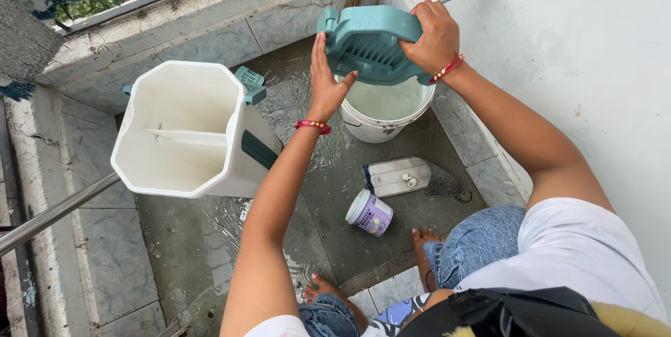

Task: The person washes a plastic mop bucket and its internal wringer mechanism by pouring water over the parts using a bucket and a small container and wiping the surfaces by hand.

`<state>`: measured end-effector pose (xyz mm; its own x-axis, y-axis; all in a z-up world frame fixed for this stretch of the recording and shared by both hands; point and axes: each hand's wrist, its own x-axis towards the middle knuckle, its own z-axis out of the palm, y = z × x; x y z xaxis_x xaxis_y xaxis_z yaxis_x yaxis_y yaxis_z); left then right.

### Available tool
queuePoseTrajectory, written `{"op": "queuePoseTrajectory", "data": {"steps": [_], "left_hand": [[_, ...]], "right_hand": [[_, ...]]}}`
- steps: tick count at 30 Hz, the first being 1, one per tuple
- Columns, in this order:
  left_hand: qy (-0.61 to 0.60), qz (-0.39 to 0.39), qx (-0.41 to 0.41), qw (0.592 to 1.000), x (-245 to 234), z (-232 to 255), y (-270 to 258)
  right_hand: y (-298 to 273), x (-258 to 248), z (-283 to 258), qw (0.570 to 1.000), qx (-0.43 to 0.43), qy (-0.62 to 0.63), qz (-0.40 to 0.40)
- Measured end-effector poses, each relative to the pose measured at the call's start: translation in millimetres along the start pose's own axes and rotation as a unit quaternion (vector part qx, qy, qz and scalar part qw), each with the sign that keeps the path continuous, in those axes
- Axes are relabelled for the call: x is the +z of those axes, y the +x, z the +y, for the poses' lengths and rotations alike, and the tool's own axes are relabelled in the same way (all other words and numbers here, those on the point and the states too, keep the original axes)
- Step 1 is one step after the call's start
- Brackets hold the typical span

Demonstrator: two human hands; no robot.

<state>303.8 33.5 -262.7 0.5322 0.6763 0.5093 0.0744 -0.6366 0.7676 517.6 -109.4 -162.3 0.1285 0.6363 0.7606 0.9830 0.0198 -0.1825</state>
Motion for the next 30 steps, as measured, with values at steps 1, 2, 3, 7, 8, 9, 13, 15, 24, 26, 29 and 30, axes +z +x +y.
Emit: {"op": "queuePoseTrajectory", "data": {"steps": [1, 2, 3, 7, 8, 9, 13, 15, 24, 26, 29, 30], "left_hand": [[0.020, -0.003, -0.015, 1.000, 0.5, 1.3, 2.2], [0.036, -0.006, -0.031, 0.999, 3.8, 3.8, 4.0], [0.048, -0.012, -0.019, 0.999, 5.4, 5.4, 5.8], [0.064, -0.001, 0.006, 0.998, 18.9, 9.3, 14.7], [0.065, 0.008, 0.009, 0.998, 21.7, 8.1, 20.3], [0.054, -0.005, -0.014, 0.998, 25.5, 6.6, 24.2], [0.060, -0.054, -0.102, 0.992, 35.1, -12.2, 41.6], [0.074, -0.069, -0.114, 0.988, 38.4, -24.5, 50.4], [0.090, -0.119, -0.106, 0.983, 46.9, -49.0, 76.5], [0.096, -0.127, -0.102, 0.982, 50.0, -51.0, 75.6], [0.105, -0.141, -0.087, 0.981, 54.4, -55.5, 78.7], [0.060, -0.146, -0.096, 0.983, 56.2, -58.3, 80.7]], "right_hand": [[-7.5, -2.2, 5.9, 1.000, 0.012, 0.010, 0.000], [-14.2, -6.2, 12.8, 1.000, 0.022, 0.017, -0.001], [-21.9, -9.9, 17.0, 0.999, 0.038, 0.030, -0.024], [-41.9, -28.2, 20.6, 0.997, -0.001, 0.015, -0.071], [-41.6, -29.9, 19.8, 0.997, -0.033, -0.003, -0.068], [-40.1, -31.1, 19.2, 0.995, -0.026, -0.017, -0.093], [-37.1, -12.0, 10.7, 0.985, 0.017, -0.045, -0.168], [-35.1, 0.1, 12.1, 0.980, 0.039, -0.052, -0.190], [-24.0, 17.3, 23.8, 0.966, 0.127, -0.094, -0.207], [-22.5, 14.9, 18.8, 0.972, 0.127, -0.082, -0.181], [-16.3, 5.3, 10.4, 0.963, 0.140, -0.097, -0.209], [-15.5, 6.9, 2.7, 0.963, 0.143, -0.106, -0.203]]}}
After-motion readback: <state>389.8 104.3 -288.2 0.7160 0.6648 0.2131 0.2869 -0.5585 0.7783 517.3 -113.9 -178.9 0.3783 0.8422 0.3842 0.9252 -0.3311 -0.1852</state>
